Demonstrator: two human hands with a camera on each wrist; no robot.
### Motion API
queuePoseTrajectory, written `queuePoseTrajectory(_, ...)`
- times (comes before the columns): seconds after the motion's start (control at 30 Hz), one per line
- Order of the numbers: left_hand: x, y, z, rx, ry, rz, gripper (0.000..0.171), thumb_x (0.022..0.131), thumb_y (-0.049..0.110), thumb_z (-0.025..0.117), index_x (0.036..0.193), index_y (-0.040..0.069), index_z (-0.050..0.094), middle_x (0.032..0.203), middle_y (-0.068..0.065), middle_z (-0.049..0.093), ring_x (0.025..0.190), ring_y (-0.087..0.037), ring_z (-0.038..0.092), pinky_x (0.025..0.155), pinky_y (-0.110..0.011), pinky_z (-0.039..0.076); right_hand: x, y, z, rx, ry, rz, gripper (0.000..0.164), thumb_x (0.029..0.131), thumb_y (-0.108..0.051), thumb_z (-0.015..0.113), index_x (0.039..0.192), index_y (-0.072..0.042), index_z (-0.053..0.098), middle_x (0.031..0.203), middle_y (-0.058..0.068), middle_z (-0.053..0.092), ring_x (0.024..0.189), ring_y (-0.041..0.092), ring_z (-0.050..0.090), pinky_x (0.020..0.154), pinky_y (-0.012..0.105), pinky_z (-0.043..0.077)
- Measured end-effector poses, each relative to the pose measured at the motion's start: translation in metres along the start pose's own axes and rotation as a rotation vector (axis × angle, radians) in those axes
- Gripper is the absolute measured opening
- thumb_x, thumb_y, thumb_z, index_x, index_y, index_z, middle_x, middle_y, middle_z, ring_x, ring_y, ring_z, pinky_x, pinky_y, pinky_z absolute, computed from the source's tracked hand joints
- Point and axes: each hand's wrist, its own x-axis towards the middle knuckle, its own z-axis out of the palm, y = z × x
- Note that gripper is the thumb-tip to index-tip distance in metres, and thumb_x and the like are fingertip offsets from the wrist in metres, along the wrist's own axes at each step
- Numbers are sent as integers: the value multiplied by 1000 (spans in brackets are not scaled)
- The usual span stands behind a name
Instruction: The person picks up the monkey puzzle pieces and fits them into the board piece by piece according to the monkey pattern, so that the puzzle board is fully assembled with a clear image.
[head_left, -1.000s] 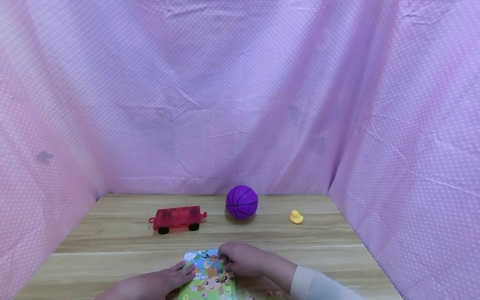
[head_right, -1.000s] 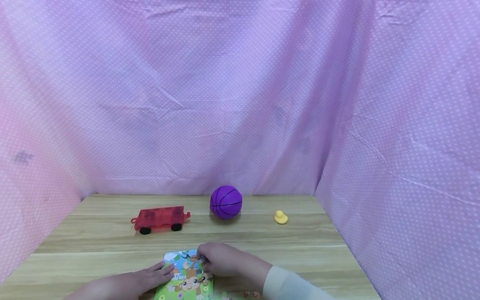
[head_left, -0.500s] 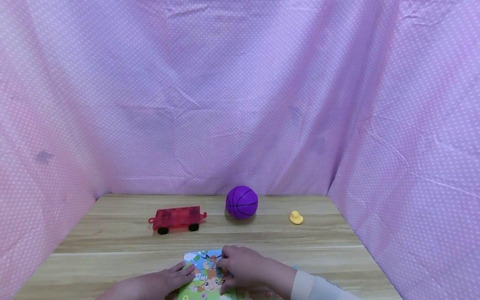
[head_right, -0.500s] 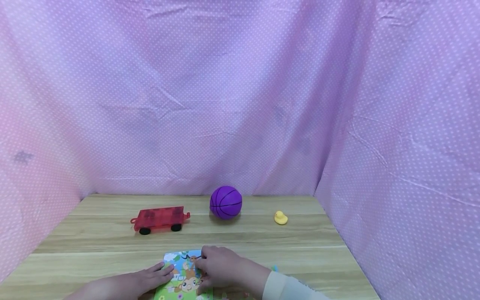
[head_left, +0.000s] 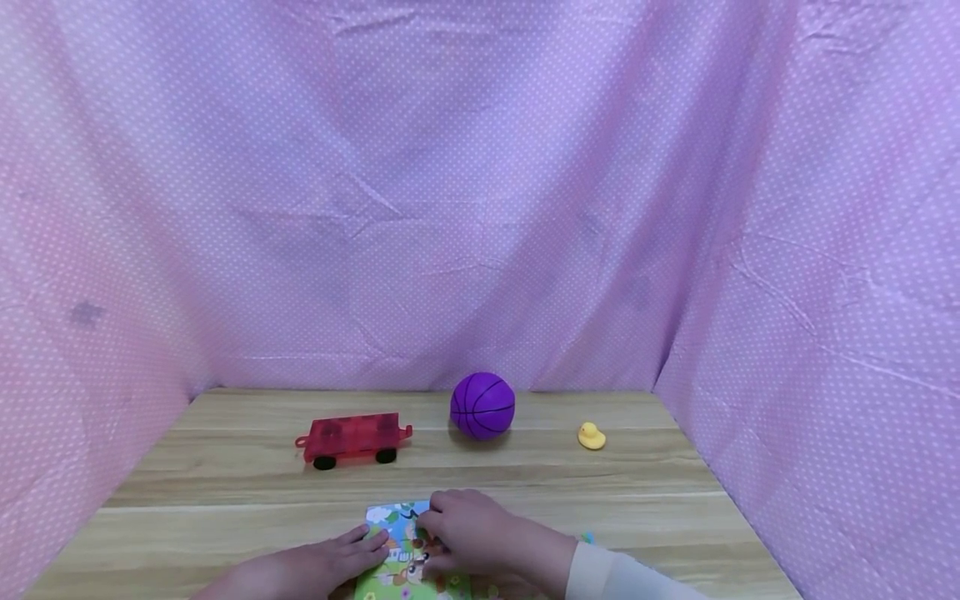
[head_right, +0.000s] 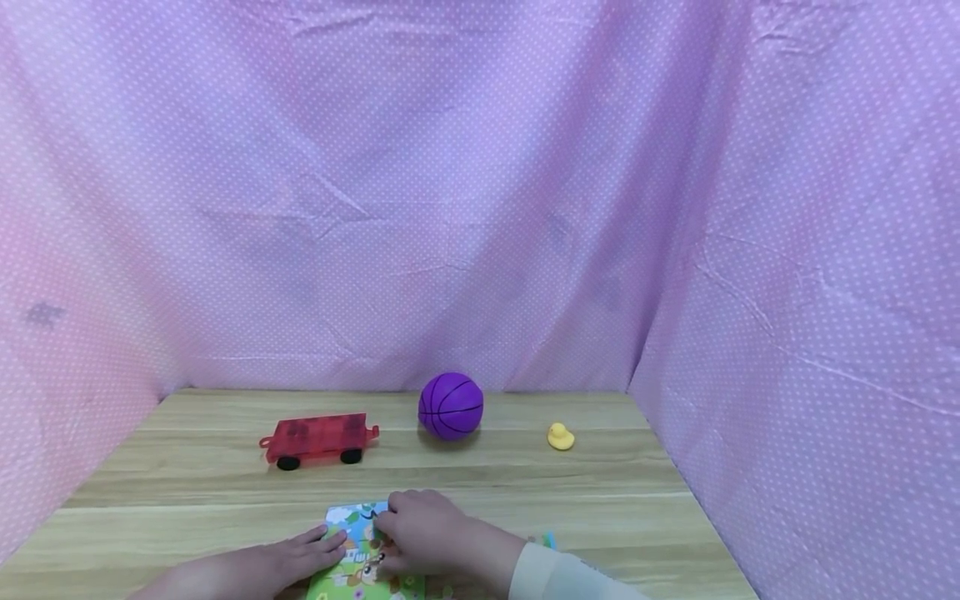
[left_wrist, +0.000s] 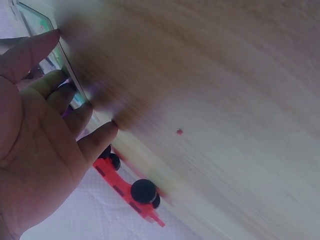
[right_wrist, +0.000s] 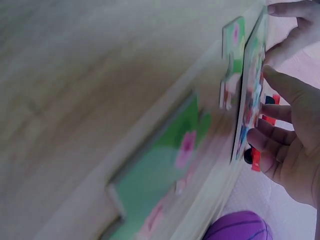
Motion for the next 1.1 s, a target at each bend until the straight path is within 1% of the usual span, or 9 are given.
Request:
queuePoseTrajectory(0.1,-2,2,-2,-6,5,-4,70,91,54,60,152,29,38,159,5,35,146,-26,32,102,-30,47,7,-3,4,-30,2,-16,47,89,-65,56,123,-31,60,97,-16,50,83,-1,44,78,19,44)
queuePoseTrajectory(0.17,-2,3,-2,0,17,14,70,92,54,59,152,27,38,158,3,35,145,-28,32,101,-29,48,11,-5,8,-71,16,-33,47,90,-65,54,123,-32,60,100,-16,52,88,-1,46,80,19,44)
queuePoseTrajectory(0.3,-3,3,-1,13,34,32,73,92,56,58,153,25,36,158,1,35,145,-29,33,100,-30,49,13,-5,13,-115,60,-63,47,91,-64,51,125,-32,61,105,-16,54,95,-1,48,78,16,43)
queuePoseTrajectory(0.43,-4,3,-1,31,37,20,76,90,60,58,154,26,34,158,2,35,145,-27,33,99,-32,50,15,-7,11,-93,39,-78,48,91,-65,52,127,-35,59,110,-16,54,97,0,47,81,17,43)
queuePoseTrajectory(0.53,-4,3,0,52,38,26,76,90,60,58,154,26,34,158,3,35,145,-27,33,100,-33,50,16,-8,10,-74,16,-69,49,90,-66,52,128,-35,59,112,-16,54,98,0,47,82,18,43)
queuePoseTrajectory(0.67,-3,3,0,98,43,52,75,91,61,55,154,26,34,158,4,35,145,-27,32,101,-32,49,17,-9,10,-72,23,-51,48,91,-65,52,127,-34,59,109,-16,54,97,0,47,80,17,43)
queuePoseTrajectory(0.8,-3,3,0,132,53,64,73,92,62,54,153,25,36,158,4,36,145,-28,32,102,-31,47,19,-9,10,-93,43,-74,46,92,-64,51,126,-34,60,105,-16,52,93,0,46,78,16,41)
queuePoseTrajectory(0.9,-4,2,1,149,62,75,73,92,62,53,153,25,37,158,4,36,145,-28,33,102,-32,48,21,-9,11,-94,33,-88,46,92,-64,49,125,-34,60,103,-16,51,91,0,45,77,16,40)
queuePoseTrajectory(1.1,-2,2,3,184,77,91,73,91,64,51,152,25,39,157,5,37,144,-28,35,101,-32,49,17,-6,11,-81,2,-77,46,90,-65,52,125,-36,61,113,-16,53,97,0,46,83,17,43)
